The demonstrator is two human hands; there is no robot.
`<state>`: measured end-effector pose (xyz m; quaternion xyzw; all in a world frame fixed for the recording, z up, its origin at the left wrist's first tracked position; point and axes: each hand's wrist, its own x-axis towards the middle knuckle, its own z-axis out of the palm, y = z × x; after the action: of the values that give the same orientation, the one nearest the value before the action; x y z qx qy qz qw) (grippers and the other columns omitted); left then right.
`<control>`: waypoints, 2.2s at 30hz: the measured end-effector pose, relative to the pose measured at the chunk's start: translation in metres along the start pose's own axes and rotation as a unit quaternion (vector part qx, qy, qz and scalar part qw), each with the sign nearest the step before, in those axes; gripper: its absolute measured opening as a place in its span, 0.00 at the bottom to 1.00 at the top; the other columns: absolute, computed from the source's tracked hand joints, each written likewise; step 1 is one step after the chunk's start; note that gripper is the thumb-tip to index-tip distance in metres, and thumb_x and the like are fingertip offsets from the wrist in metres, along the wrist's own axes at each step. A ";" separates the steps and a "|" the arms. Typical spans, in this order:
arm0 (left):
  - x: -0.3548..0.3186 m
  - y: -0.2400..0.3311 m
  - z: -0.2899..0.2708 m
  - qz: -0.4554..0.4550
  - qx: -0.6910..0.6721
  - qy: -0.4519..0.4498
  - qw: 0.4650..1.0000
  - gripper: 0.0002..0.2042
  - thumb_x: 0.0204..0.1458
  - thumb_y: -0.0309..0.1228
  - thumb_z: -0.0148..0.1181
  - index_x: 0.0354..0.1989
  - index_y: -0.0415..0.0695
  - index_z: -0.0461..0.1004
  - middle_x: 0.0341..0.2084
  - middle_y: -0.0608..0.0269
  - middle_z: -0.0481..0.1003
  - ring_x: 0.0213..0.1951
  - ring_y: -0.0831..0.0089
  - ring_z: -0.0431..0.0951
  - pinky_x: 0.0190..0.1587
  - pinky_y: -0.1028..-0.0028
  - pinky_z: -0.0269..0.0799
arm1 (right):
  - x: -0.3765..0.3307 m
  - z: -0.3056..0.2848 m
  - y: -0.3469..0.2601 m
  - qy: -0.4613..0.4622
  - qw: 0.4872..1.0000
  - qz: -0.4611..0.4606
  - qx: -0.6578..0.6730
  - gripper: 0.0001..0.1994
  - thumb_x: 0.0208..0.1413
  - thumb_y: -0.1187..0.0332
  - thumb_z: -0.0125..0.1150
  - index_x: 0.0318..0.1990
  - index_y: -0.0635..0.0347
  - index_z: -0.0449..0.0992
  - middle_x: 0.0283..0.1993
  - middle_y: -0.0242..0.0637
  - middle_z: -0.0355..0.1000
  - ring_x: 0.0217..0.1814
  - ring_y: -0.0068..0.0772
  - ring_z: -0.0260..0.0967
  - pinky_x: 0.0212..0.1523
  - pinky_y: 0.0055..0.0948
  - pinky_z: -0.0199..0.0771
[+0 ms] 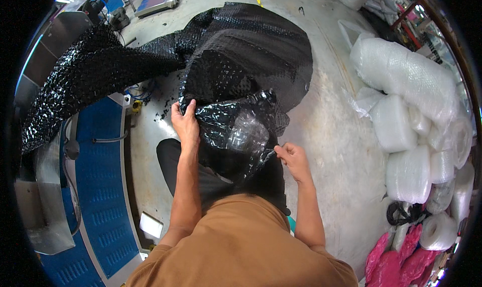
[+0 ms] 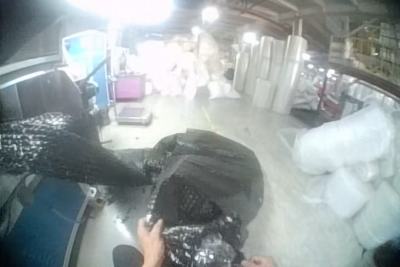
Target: The person handles a large black bubble wrap sheet, unfolding it and removing a small piece of clear plastic. They then walk to a blue industrial machine and feed the black sheet into the hopper, using a white block to push the material down into the machine.
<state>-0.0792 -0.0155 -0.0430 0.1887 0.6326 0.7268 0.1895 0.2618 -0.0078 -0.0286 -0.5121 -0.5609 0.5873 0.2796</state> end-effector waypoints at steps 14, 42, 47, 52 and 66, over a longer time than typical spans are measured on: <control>-0.034 0.038 0.026 0.066 0.100 -0.024 0.992 0.11 0.60 0.30 0.66 0.43 0.38 0.72 0.29 0.64 0.78 0.32 0.79 0.74 0.39 0.73 0.71 | -0.021 0.045 -0.142 -0.098 0.969 -0.200 -0.109 0.35 0.55 0.63 0.75 0.66 0.72 0.69 0.71 0.51 0.66 0.32 0.29 0.74 0.37 0.28 0.77; 0.009 0.023 0.004 0.099 0.116 0.016 0.988 0.11 0.60 0.30 0.67 0.41 0.38 0.73 0.31 0.65 0.79 0.33 0.78 0.74 0.41 0.73 0.72 | -0.017 0.022 -0.058 -0.387 0.917 -0.087 0.051 0.10 0.59 0.71 0.70 0.46 0.64 0.86 0.42 0.40 0.80 0.37 0.26 0.77 0.38 0.25 0.77; 0.009 0.027 0.011 0.087 0.075 -0.005 0.993 0.12 0.58 0.30 0.68 0.42 0.37 0.73 0.32 0.62 0.80 0.34 0.77 0.76 0.42 0.73 0.73 | -0.012 0.027 -0.039 -0.303 0.951 0.048 -0.041 0.15 0.59 0.64 0.72 0.49 0.63 0.84 0.32 0.34 0.78 0.31 0.22 0.75 0.34 0.24 0.76; 0.008 0.036 0.021 0.139 0.115 0.010 0.983 0.12 0.58 0.30 0.69 0.42 0.37 0.73 0.30 0.66 0.77 0.34 0.78 0.72 0.40 0.74 0.71 | -0.012 0.047 -0.053 -0.208 0.973 0.055 -0.089 0.11 0.64 0.67 0.66 0.47 0.66 0.84 0.28 0.32 0.77 0.29 0.20 0.73 0.32 0.22 0.74; 0.043 -0.001 -0.012 0.133 0.135 0.085 0.978 0.13 0.57 0.32 0.69 0.39 0.37 0.73 0.28 0.62 0.77 0.31 0.73 0.73 0.39 0.70 0.72 | -0.015 0.036 -0.036 -0.314 0.949 0.021 0.009 0.20 0.64 0.52 0.64 0.37 0.64 0.84 0.39 0.38 0.80 0.42 0.28 0.77 0.47 0.27 0.74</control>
<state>-0.1222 -0.0039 -0.0446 0.2324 0.7076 0.6673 0.0090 0.2252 -0.0272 0.0043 -0.3109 -0.6040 0.7292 0.0817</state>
